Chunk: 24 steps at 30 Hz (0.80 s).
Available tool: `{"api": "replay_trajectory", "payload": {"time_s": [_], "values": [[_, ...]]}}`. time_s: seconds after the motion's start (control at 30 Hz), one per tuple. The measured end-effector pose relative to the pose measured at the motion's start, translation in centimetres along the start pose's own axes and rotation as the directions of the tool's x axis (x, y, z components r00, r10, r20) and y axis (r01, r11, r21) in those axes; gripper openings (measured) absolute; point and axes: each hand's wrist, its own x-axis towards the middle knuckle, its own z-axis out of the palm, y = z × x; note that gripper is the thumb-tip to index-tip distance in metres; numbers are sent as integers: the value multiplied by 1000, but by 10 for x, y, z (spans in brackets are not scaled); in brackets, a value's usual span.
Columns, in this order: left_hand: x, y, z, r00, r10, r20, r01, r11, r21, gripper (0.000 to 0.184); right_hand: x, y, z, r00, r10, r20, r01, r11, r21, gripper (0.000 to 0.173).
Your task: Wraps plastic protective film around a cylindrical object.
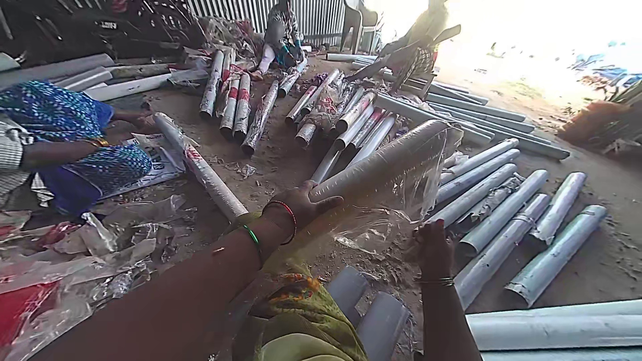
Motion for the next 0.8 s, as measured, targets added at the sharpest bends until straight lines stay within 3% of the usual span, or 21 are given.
{"api": "replay_trajectory", "payload": {"time_s": [0.07,0.13,0.23,0.37,0.47,0.63,0.8], "values": [[-6,2,-1,1000,-13,-4,13,1000,28,83,13,-23,-11,995,0,-103,-8,996,-85,37],[-11,4,1,1000,-7,-12,7,999,36,83,20,-54,-8,992,-62,-112,35,972,-233,44],[-16,11,3,1000,-8,-17,9,999,41,87,29,-100,9,995,-89,52,103,869,-483,60],[-27,14,6,1000,-11,-26,13,997,78,90,37,-125,45,989,-87,117,145,683,-716,55],[-31,8,5,998,28,-50,-26,998,59,88,36,-119,60,984,-73,163,162,752,-640,33],[-22,-1,-5,998,70,1,-70,997,29,87,34,-107,75,981,-176,79,190,948,-256,14],[-11,25,-23,960,279,-24,-279,960,-13,81,26,-114,101,975,-161,150,177,979,-101,18]]}}
